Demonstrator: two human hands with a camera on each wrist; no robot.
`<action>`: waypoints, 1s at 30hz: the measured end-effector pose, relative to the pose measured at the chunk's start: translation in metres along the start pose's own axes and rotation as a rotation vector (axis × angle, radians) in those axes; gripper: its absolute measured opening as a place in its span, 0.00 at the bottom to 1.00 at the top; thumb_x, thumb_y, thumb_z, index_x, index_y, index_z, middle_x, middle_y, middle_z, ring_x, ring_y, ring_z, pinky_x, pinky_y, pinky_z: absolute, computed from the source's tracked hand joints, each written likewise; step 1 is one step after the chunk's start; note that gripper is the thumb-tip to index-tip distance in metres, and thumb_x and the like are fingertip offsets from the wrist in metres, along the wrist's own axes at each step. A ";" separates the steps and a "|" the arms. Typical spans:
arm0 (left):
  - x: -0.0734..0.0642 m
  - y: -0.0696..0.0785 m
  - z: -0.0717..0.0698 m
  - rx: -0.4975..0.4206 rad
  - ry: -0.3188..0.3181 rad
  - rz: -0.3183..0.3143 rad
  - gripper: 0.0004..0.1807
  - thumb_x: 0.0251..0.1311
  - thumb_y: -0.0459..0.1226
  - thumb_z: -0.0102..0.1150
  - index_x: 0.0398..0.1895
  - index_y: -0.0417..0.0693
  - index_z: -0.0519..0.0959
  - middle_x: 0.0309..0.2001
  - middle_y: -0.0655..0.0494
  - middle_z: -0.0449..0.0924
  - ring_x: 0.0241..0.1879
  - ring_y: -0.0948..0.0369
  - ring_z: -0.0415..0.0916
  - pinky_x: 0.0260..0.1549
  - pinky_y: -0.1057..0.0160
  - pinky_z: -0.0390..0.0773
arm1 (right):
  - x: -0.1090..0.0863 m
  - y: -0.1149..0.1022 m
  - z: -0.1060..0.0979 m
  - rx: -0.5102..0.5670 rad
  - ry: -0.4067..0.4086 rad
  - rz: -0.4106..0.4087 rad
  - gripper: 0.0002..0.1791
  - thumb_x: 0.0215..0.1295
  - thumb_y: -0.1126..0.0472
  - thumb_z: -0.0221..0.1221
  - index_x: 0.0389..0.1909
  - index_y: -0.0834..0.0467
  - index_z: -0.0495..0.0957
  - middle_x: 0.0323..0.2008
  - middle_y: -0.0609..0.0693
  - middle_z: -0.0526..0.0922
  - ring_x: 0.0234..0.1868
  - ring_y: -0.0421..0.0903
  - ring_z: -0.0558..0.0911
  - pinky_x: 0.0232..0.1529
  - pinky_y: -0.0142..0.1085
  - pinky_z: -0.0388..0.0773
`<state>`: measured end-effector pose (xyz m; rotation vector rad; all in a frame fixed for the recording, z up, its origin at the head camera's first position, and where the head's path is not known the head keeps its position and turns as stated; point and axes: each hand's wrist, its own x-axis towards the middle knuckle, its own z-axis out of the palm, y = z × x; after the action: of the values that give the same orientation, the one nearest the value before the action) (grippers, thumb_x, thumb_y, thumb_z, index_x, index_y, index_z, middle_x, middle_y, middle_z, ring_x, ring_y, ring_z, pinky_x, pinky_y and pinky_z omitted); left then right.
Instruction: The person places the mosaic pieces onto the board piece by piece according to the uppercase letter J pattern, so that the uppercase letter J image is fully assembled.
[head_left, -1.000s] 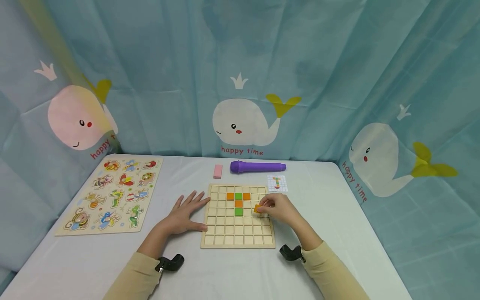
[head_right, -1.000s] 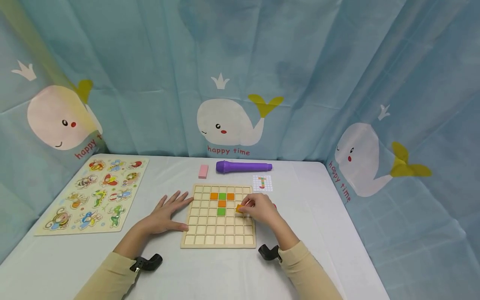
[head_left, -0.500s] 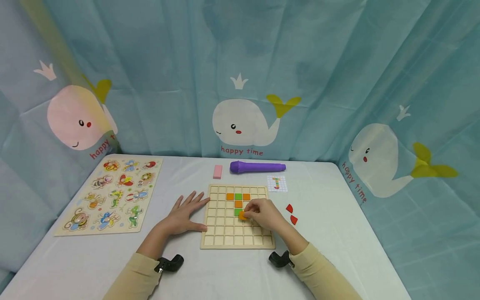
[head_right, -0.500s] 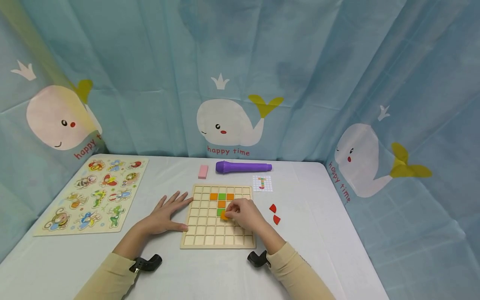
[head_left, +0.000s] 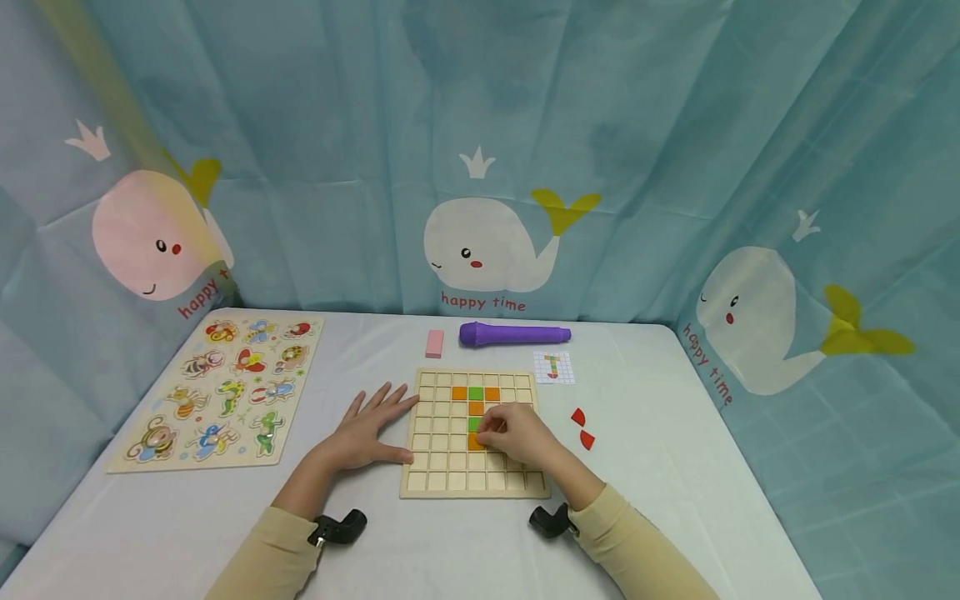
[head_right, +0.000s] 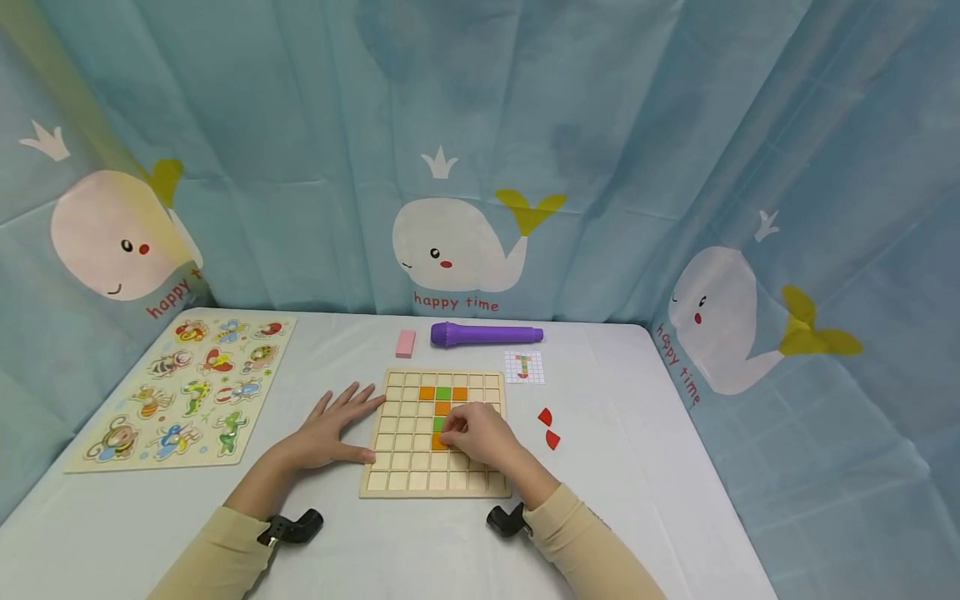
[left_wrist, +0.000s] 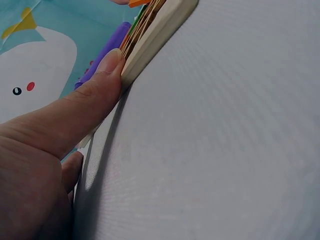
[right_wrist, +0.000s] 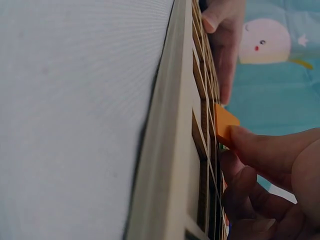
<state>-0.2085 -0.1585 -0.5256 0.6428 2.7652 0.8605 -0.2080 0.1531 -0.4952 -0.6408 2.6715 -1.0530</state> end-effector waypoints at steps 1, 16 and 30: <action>0.000 0.000 0.000 -0.001 0.001 0.000 0.56 0.45 0.65 0.72 0.78 0.58 0.62 0.81 0.48 0.50 0.81 0.42 0.37 0.75 0.35 0.29 | 0.000 -0.001 0.000 -0.008 0.001 -0.002 0.04 0.64 0.56 0.69 0.30 0.46 0.84 0.25 0.37 0.80 0.27 0.37 0.76 0.31 0.30 0.76; -0.001 -0.004 -0.001 0.001 0.005 -0.009 0.57 0.44 0.65 0.72 0.78 0.59 0.61 0.81 0.49 0.49 0.81 0.42 0.36 0.75 0.36 0.28 | 0.002 -0.005 -0.003 -0.019 0.011 0.045 0.05 0.61 0.54 0.71 0.31 0.48 0.85 0.25 0.38 0.81 0.27 0.38 0.76 0.29 0.30 0.75; -0.001 -0.002 0.000 -0.003 -0.001 0.003 0.57 0.45 0.65 0.72 0.78 0.58 0.61 0.81 0.48 0.49 0.81 0.42 0.36 0.75 0.35 0.28 | -0.016 0.010 -0.039 -0.013 0.139 0.132 0.04 0.61 0.57 0.71 0.35 0.50 0.85 0.30 0.40 0.84 0.28 0.41 0.78 0.30 0.34 0.78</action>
<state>-0.2085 -0.1603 -0.5269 0.6472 2.7618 0.8646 -0.2101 0.1903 -0.4731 -0.4005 2.7958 -1.0828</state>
